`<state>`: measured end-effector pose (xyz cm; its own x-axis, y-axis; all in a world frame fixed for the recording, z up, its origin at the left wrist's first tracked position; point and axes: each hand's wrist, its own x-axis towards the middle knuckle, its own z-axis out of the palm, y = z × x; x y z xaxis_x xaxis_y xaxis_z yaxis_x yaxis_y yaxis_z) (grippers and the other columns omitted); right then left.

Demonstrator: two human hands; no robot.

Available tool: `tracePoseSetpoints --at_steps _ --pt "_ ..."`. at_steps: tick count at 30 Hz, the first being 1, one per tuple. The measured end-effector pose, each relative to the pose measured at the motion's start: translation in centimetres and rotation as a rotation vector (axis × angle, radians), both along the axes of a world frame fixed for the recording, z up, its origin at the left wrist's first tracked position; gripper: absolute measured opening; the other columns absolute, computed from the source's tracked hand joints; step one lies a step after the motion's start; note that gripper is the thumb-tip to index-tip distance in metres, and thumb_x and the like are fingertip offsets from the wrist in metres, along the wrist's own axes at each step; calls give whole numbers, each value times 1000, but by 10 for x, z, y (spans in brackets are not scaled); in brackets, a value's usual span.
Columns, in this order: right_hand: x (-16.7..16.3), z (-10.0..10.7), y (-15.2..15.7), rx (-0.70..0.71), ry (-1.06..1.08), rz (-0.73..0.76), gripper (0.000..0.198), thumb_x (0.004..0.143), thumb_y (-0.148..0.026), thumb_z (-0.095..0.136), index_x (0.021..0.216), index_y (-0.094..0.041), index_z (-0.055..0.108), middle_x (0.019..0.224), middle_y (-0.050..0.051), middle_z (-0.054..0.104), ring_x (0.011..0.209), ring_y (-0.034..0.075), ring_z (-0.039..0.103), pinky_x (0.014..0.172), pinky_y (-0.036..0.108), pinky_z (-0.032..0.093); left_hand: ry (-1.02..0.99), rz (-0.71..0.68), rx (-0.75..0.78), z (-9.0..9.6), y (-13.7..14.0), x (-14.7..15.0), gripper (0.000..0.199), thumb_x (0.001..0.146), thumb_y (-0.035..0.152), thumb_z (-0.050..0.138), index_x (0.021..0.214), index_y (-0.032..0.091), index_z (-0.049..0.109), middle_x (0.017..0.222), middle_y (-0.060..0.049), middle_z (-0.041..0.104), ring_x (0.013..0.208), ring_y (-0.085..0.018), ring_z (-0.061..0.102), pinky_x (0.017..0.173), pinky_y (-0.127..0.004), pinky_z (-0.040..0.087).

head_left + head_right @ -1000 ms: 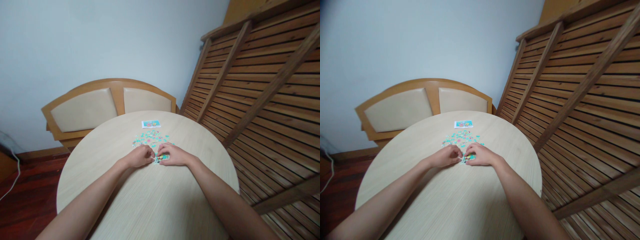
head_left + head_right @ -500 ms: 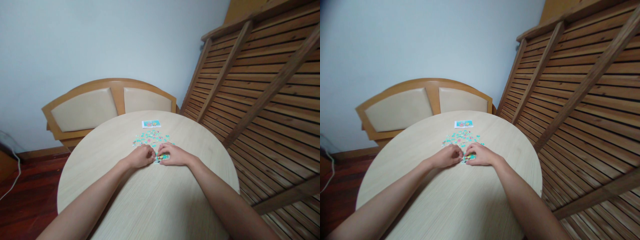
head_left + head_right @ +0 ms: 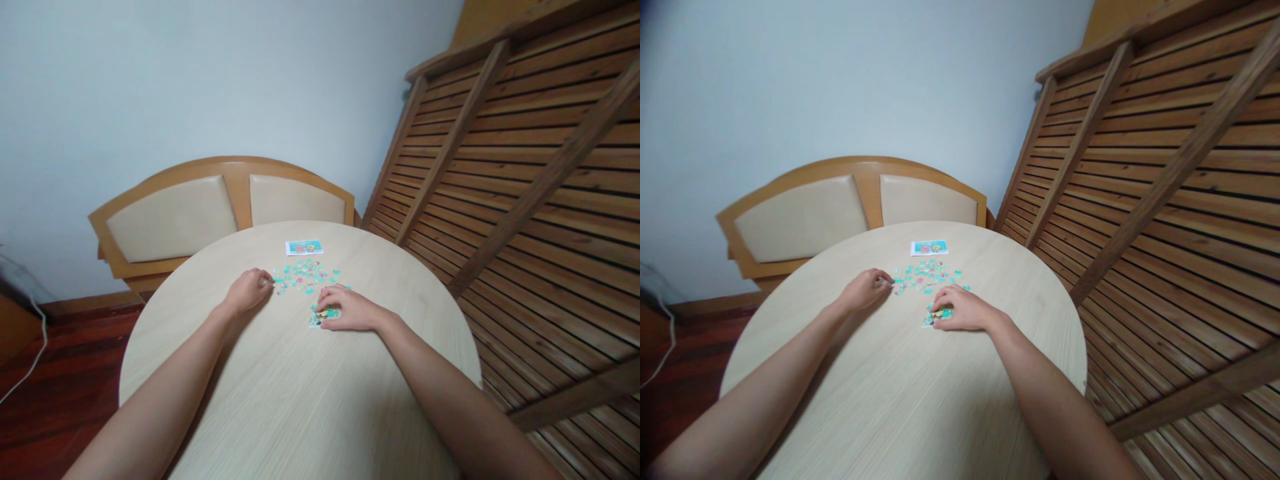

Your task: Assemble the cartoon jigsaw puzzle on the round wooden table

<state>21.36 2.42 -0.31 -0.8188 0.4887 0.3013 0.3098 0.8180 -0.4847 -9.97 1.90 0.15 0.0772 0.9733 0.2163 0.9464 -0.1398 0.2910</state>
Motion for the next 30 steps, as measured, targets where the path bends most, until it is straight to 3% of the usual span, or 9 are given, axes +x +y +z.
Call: tracePoseSetpoints --at_steps 6,18,23,30 --pt "0 -1 0 -9 10 4 31 77 -36 80 105 -25 76 107 5 67 109 22 60 102 37 43 -32 47 -50 -1 1 -2 27 87 32 55 101 19 75 105 -10 76 95 -24 69 76 -27 49" --pt "-1 4 -3 -13 5 5 29 77 -34 80 104 -23 76 106 5 68 109 22 60 102 37 43 -30 -49 -25 -6 5 -7 28 90 26 53 102 18 77 108 -11 75 97 -24 68 80 -27 49" --pt "-1 4 -2 -11 3 11 30 77 -35 80 104 -23 76 106 5 68 108 22 60 102 37 43 34 -217 60 -7 2 6 36 95 32 47 111 19 76 111 -12 72 101 -25 65 92 -32 47" --pt "-1 1 -1 -7 6 8 30 77 -35 80 105 -23 76 106 5 68 109 22 60 103 37 42 167 -216 119 -4 -10 31 31 94 41 53 101 24 79 105 -11 70 98 -27 60 90 -38 47"
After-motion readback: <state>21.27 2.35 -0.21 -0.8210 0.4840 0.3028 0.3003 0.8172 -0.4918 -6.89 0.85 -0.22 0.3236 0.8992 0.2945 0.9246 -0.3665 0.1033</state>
